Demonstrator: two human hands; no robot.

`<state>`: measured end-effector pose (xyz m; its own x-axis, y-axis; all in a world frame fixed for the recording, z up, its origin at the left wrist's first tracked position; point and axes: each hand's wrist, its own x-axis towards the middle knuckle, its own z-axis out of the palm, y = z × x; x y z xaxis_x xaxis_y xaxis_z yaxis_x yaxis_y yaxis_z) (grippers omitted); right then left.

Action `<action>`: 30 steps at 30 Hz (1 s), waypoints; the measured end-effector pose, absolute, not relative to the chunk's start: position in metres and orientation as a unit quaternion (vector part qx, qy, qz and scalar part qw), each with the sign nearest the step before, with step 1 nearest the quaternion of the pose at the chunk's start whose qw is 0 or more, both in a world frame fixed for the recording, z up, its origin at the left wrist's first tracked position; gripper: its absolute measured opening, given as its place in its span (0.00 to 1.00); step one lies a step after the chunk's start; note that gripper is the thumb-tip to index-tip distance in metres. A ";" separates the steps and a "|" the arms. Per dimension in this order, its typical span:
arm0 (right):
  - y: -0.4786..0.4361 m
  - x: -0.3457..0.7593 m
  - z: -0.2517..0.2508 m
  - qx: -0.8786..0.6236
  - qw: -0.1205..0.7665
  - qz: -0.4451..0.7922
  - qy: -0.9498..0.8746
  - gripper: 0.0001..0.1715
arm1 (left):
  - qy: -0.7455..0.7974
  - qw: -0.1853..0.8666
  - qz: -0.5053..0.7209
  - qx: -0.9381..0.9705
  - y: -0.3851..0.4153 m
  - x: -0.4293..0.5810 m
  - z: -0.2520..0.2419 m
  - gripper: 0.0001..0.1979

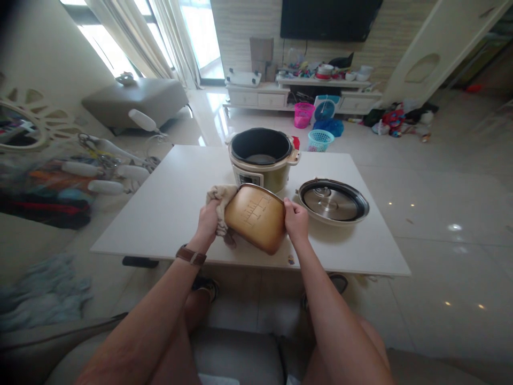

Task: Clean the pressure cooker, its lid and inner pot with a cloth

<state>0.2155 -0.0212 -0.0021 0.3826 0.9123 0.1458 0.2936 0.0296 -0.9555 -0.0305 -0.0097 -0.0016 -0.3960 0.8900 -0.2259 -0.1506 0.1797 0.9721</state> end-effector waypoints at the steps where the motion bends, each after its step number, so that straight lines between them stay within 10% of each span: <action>1: -0.022 0.216 0.001 -0.632 0.541 0.281 -0.479 0.37 | 0.613 0.458 0.564 0.311 -0.011 -0.029 -0.001 0.18; 30: -0.029 0.224 0.014 -0.631 0.486 0.288 -0.532 0.42 | 0.596 0.483 0.552 0.327 -0.023 -0.016 0.001 0.17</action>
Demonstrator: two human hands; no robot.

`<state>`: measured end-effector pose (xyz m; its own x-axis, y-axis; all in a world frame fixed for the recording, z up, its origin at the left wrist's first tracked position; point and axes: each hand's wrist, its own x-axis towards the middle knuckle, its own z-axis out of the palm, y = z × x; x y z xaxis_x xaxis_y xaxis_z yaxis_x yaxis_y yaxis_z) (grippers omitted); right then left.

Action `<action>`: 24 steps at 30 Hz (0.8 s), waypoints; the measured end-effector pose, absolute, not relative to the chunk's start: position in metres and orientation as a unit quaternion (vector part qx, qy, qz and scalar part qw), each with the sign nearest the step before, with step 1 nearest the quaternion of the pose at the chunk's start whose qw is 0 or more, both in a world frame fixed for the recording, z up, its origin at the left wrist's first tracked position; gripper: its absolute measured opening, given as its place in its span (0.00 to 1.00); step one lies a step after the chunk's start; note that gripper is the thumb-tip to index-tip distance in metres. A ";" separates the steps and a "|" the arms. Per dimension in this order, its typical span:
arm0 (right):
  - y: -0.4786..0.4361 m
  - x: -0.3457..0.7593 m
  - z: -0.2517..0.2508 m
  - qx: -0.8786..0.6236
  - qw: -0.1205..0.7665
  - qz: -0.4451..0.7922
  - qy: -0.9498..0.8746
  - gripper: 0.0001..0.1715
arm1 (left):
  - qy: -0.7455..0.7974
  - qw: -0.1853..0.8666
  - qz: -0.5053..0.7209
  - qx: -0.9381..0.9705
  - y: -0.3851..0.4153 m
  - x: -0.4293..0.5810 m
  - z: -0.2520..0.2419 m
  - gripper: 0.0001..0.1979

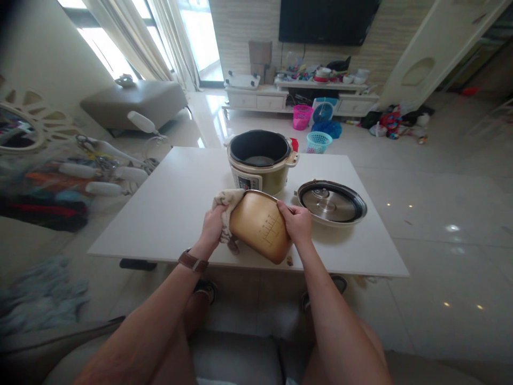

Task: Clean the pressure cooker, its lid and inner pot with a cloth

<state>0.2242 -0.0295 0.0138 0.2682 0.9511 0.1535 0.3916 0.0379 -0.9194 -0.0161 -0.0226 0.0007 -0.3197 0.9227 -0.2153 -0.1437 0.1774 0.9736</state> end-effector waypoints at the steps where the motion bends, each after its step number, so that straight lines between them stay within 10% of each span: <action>1: -0.029 0.224 0.013 -0.628 0.486 0.294 -0.532 0.42 | 0.597 0.462 0.552 0.355 -0.024 -0.016 0.003 0.16; 9: -0.027 0.222 0.010 -0.613 0.476 0.322 -0.542 0.44 | 0.436 0.317 0.528 0.657 -0.031 -0.024 0.014 0.23; 24: -0.025 0.221 0.017 -0.645 0.461 0.287 -0.537 0.44 | 0.599 0.516 0.541 0.288 -0.015 -0.026 -0.005 0.18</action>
